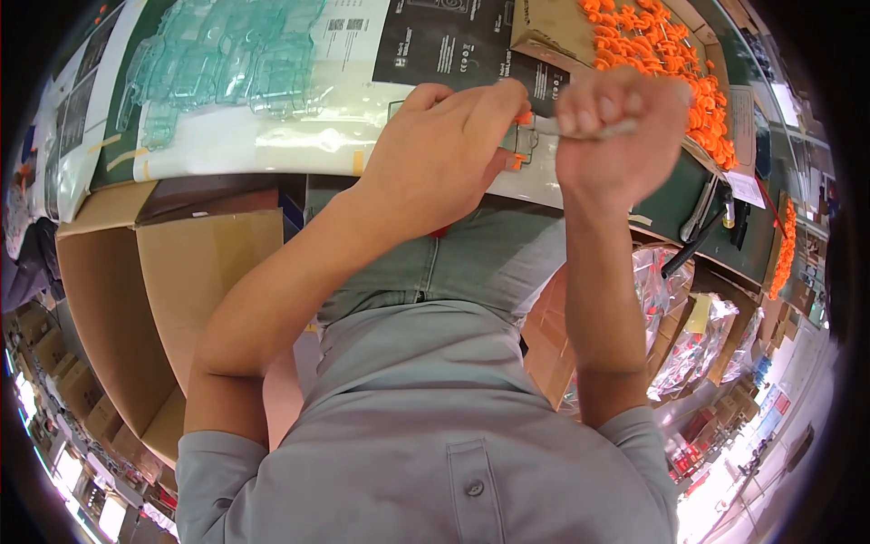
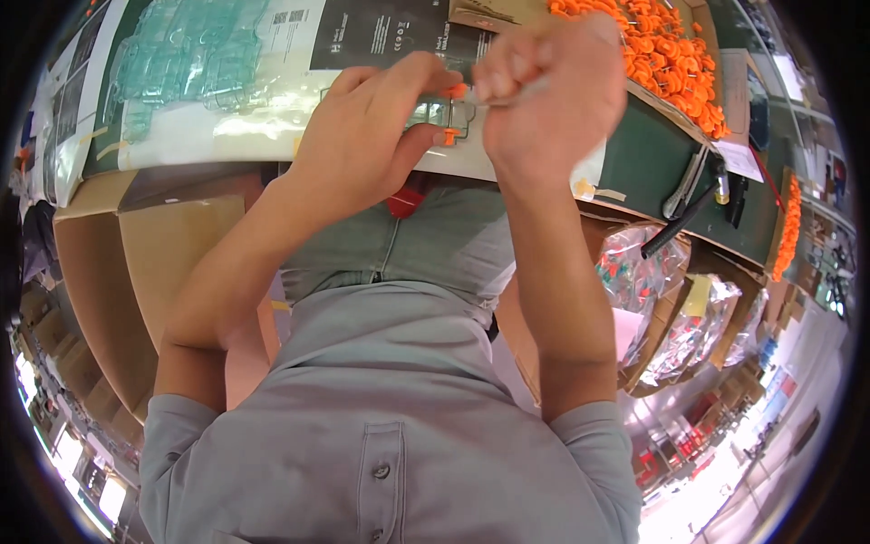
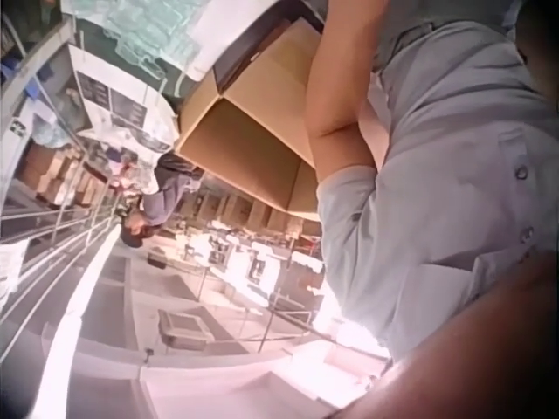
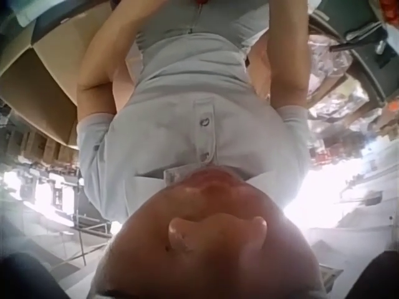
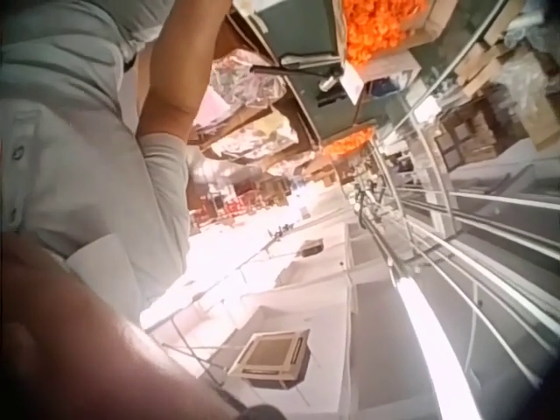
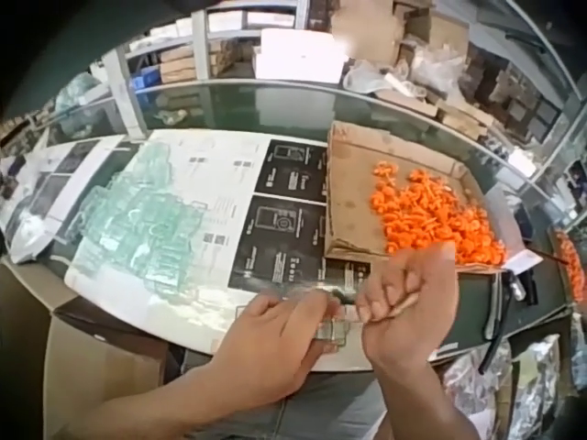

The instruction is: Assembling small plastic components by joining orange parts, white cylinders, and transparent housings.

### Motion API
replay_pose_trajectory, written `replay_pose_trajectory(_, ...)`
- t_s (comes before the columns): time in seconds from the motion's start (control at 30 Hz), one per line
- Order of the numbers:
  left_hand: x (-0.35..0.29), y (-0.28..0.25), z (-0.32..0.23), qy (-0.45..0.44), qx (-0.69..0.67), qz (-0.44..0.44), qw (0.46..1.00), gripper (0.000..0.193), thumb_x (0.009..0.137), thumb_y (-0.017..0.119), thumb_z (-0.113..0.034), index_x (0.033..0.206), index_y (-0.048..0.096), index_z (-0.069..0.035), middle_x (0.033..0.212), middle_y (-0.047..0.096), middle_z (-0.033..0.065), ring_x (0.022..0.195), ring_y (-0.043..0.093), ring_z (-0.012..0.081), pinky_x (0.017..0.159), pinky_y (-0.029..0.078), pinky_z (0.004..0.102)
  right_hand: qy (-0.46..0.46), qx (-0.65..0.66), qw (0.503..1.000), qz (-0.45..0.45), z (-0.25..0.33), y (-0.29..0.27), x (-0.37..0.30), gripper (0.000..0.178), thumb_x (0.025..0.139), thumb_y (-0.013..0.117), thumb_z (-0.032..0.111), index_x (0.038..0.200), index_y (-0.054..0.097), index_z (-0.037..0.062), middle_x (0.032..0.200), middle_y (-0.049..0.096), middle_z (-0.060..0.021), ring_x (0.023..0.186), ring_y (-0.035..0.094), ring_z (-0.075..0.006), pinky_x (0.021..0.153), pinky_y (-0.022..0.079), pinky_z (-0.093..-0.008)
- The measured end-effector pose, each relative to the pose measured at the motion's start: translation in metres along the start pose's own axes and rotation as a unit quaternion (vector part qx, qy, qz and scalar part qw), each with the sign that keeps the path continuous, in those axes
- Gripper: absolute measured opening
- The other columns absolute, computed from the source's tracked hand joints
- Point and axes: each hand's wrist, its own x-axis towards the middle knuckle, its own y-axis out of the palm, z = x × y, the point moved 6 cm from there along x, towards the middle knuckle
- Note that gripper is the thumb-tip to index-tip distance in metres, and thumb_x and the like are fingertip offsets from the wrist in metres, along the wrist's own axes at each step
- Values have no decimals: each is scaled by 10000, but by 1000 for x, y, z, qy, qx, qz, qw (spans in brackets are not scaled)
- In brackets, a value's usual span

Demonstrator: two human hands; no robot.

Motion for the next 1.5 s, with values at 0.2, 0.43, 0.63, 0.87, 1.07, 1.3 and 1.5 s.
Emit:
replay_pose_trajectory(0.2, -9, 3, -7, 42, 60, -35, 997, 494, 804, 784, -87, 1258, 594, -51, 1211, 704, 68, 1050, 691, 247, 917, 480, 379, -41, 36, 998, -10, 10, -13, -30, 489, 1100, 371, 503, 799, 387, 119, 631, 423, -76, 455, 406, -193, 423, 403, -359)
replay_pose_trajectory(0.43, -10, 7, -5, 45, 54, -35, 997, 564, 772, 809, -89, 1289, 588, -49, 1213, 703, 85, 1046, 696, 248, 879, 491, 372, -51, 36, 997, 43, 4, -8, -35, 543, 1094, 358, 562, 796, 377, 108, 620, 412, -77, 439, 378, -176, 409, 390, -346)
replay_pose_trajectory(0.63, -11, 7, -5, 35, 61, -33, 997, 578, 754, 813, -77, 1285, 584, -49, 1217, 702, 90, 1051, 698, 244, 868, 493, 372, -106, 10, 989, 108, 2, 1, -44, 540, 1094, 400, 536, 803, 377, 82, 606, 403, -73, 457, 371, -166, 414, 369, -324)
replay_pose_trajectory(0.87, -9, 9, -4, 72, 64, -65, 993, 452, 787, 754, -153, 1183, 576, -29, 1094, 681, 86, 1077, 681, 248, 855, 464, 377, -99, -22, 989, 106, -2, 8, -40, 490, 1091, 477, 446, 799, 420, 56, 620, 480, -92, 487, 384, -146, 437, 348, -293)
replay_pose_trajectory(1.07, -6, 2, -7, 27, 31, -1, 999, 498, 791, 761, -98, 1228, 538, -10, 1113, 683, 109, 1037, 670, 299, 852, 467, 389, -124, -166, 968, 143, -10, 19, -38, 328, 1082, 491, 302, 824, 434, 108, 610, 405, -46, 489, 384, -127, 434, 330, -277)
replay_pose_trajectory(1.3, -2, -9, -13, -23, -25, 3, 999, 602, 787, 791, -67, 1294, 473, -9, 1152, 683, 127, 1077, 647, 338, 890, 455, 429, 4, -138, 982, 127, 14, 3, -21, 215, 1018, 620, 246, 918, 609, 56, 741, 582, -78, 549, 497, -150, 482, 387, -290)
replay_pose_trajectory(1.5, -12, -11, -2, -46, 49, 60, 996, 713, 825, 800, -115, 1413, 414, 2, 1296, 670, 140, 1229, 592, 365, 1018, 424, 468, -106, -598, 754, 249, 4, -3, -45, 353, 909, 763, 287, 1186, 737, 69, 966, 733, -103, 782, 674, -223, 729, 537, -321)
